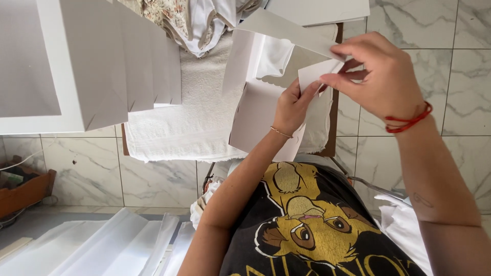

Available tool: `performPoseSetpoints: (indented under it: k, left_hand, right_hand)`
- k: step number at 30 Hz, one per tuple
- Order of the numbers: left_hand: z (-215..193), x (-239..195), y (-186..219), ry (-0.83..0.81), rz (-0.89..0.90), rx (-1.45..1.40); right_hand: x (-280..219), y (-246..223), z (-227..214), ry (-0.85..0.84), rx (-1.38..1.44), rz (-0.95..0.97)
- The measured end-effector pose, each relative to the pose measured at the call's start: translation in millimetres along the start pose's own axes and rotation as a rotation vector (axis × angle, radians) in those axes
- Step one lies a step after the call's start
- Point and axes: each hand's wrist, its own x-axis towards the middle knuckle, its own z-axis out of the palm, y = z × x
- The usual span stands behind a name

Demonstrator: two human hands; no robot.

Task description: The person folds flat white paperboard blanks into small boxes with clear windows. They crease the panels, tuck flaps, and secure the sides, then place a finished box beside another completed one. The process is repeated for multiple units.

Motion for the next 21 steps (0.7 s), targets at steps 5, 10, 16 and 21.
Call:
performPoseSetpoints:
  k: [5, 10, 16, 21]
  left_hand:
    - [-8, 4, -1, -0.083, 0.046, -0.065]
    - [-10, 14, -23, -0.118, 0.051, -0.09]
    - [-15, 28, -56, -0.071, 0.186, -0.13]
    - [-13, 25, -42, -0.044, 0.064, -0.182]
  right_hand:
    - [-3, 3, 11, 0.063, -0.3, -0.177]
    - [-13, 10, 26, 0.038, -0.507, -0.289]
    - [-30, 38, 59, 0.353, -0.407, -0.357]
    - [-30, 45, 65, 0.373, -0.431, -0.396]
